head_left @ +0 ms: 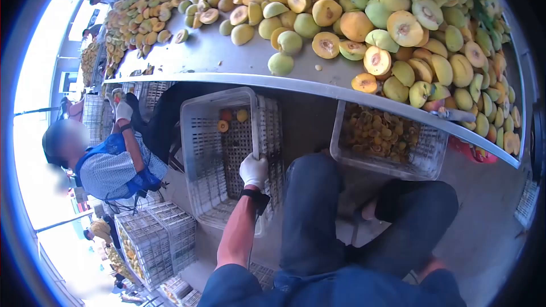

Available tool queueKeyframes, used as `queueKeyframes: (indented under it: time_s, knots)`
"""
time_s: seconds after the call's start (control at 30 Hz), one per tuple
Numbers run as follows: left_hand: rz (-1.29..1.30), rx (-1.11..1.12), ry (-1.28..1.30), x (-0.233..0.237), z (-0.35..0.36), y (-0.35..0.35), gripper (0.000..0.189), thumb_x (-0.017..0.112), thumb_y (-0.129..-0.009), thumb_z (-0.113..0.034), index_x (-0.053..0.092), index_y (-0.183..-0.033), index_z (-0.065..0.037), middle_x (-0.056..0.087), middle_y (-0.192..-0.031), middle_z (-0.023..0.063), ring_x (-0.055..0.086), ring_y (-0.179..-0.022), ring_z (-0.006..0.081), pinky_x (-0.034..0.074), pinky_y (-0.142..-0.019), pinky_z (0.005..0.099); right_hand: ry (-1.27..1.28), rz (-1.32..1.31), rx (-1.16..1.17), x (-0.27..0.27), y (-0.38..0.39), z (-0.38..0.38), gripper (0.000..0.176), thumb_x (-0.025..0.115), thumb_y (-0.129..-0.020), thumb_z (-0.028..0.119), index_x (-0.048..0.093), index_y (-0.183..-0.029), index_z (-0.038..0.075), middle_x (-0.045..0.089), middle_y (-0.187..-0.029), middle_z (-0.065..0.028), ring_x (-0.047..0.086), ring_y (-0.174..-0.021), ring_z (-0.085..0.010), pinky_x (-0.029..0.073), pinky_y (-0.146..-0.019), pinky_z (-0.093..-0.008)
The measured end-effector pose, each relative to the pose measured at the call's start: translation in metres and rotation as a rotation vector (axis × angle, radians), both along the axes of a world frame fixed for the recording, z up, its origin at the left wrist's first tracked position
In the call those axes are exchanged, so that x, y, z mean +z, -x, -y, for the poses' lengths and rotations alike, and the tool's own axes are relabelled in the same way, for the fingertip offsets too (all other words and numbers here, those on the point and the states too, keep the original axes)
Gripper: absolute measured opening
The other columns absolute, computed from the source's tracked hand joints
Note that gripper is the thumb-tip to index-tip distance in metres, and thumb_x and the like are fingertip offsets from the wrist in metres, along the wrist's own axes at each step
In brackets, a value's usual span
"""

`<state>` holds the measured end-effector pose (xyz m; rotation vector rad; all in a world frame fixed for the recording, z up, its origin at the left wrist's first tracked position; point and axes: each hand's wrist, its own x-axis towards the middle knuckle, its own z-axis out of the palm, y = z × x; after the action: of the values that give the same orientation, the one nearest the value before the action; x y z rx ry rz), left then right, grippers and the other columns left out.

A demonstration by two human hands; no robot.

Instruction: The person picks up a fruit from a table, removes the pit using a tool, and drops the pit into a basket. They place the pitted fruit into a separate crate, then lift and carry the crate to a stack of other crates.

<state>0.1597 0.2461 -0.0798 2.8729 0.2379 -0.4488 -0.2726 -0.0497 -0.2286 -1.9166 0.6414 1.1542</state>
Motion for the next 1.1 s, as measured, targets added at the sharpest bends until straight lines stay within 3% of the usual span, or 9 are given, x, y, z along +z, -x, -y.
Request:
queueKeyframes:
  time_s: [0.27,0.43,0.6,0.77,0.9,0.93,1.0,1.03,1.1]
  knots:
    - [0.003,-0.042,0.103,0.009,-0.006,0.010,0.031,0.056,-0.079,-0.030,0.073,-0.092,-0.007,0.070,-0.087,0.0213,0.068,-0.088,0.0391,0.052,-0.080,0.0474,-0.013,0.042,-0.302,0.039,0.045,-0.016,0.028,0.060,-0.085,0.018,0.070,-0.109,0.007,0.070,-0.096,-0.0070,0.065,-0.092,-0.0259,0.046,-0.085,-0.0455]
    - [0.101,-0.051,0.228,-0.015,-0.023,0.012,0.028,0.064,-0.075,-0.029,0.071,-0.084,-0.004,0.068,-0.077,0.0215,0.069,-0.077,0.0387,0.053,-0.068,0.0460,-0.018,-0.050,-0.485,0.064,0.105,-0.023,0.029,0.060,-0.085,0.018,0.069,-0.110,0.007,0.070,-0.096,-0.0070,0.065,-0.091,-0.0258,0.047,-0.083,-0.0452]
    - [0.142,-0.067,0.172,-0.027,-0.031,0.010,0.045,0.070,-0.079,-0.049,0.070,-0.075,-0.004,0.064,-0.066,0.0209,0.066,-0.069,0.0401,0.051,-0.063,0.0461,-0.069,-0.156,-0.641,0.070,0.138,-0.012,0.030,0.060,-0.085,0.018,0.068,-0.112,0.006,0.070,-0.095,-0.0070,0.065,-0.090,-0.0257,0.048,-0.082,-0.0448]
    - [0.097,-0.208,0.165,-0.038,-0.041,0.004,0.027,0.067,-0.081,-0.030,0.073,-0.085,-0.005,0.071,-0.071,0.0127,0.070,-0.067,0.0241,0.051,-0.062,0.0385,-0.114,-0.136,-0.813,0.073,0.143,-0.007,0.031,0.060,-0.085,0.017,0.068,-0.113,0.005,0.070,-0.095,-0.0070,0.065,-0.090,-0.0255,0.049,-0.081,-0.0445]
    - [0.021,-0.140,0.145,-0.033,-0.036,-0.001,0.036,0.064,-0.081,-0.037,0.074,-0.088,-0.004,0.070,-0.075,0.0184,0.071,-0.074,0.0330,0.051,-0.066,0.0413,-0.145,-0.044,-0.941,0.077,0.137,-0.009,0.032,0.060,-0.085,0.017,0.067,-0.114,0.005,0.069,-0.095,-0.0070,0.065,-0.089,-0.0254,0.050,-0.080,-0.0442]
    - [0.062,-0.282,0.037,-0.045,-0.043,-0.008,0.037,0.062,-0.081,-0.039,0.073,-0.086,-0.003,0.069,-0.076,0.0202,0.070,-0.077,0.0359,0.051,-0.066,0.0430,-0.150,-0.021,-0.968,0.075,0.140,-0.012,0.032,0.060,-0.085,0.017,0.067,-0.114,0.005,0.069,-0.095,-0.0070,0.065,-0.089,-0.0254,0.050,-0.079,-0.0441]
    - [0.116,-0.339,0.159,-0.059,-0.050,-0.008,0.037,0.062,-0.080,-0.037,0.073,-0.087,-0.002,0.070,-0.077,0.0194,0.071,-0.076,0.0344,0.051,-0.066,0.0425,-0.155,0.024,-1.015,0.073,0.153,-0.014,0.033,0.061,-0.085,0.017,0.067,-0.115,0.005,0.069,-0.095,-0.0070,0.065,-0.089,-0.0254,0.050,-0.079,-0.0440]
    - [0.052,-0.255,0.296,-0.020,-0.031,0.007,0.036,0.064,-0.078,-0.036,0.073,-0.088,-0.002,0.071,-0.077,0.0183,0.071,-0.078,0.0337,0.052,-0.070,0.0420,-0.152,0.049,-1.029,0.070,0.162,-0.013,0.033,0.061,-0.085,0.017,0.066,-0.115,0.005,0.069,-0.095,-0.0070,0.065,-0.088,-0.0253,0.050,-0.079,-0.0439]
    - [0.038,-0.233,0.120,-0.024,-0.027,0.009,0.037,0.066,-0.076,-0.037,0.074,-0.092,-0.004,0.071,-0.085,0.0198,0.069,-0.086,0.0364,0.051,-0.079,0.0430,-0.127,0.118,-1.016,0.057,0.188,-0.007,0.033,0.061,-0.085,0.017,0.066,-0.115,0.004,0.069,-0.094,-0.0070,0.065,-0.088,-0.0253,0.051,-0.078,-0.0438]
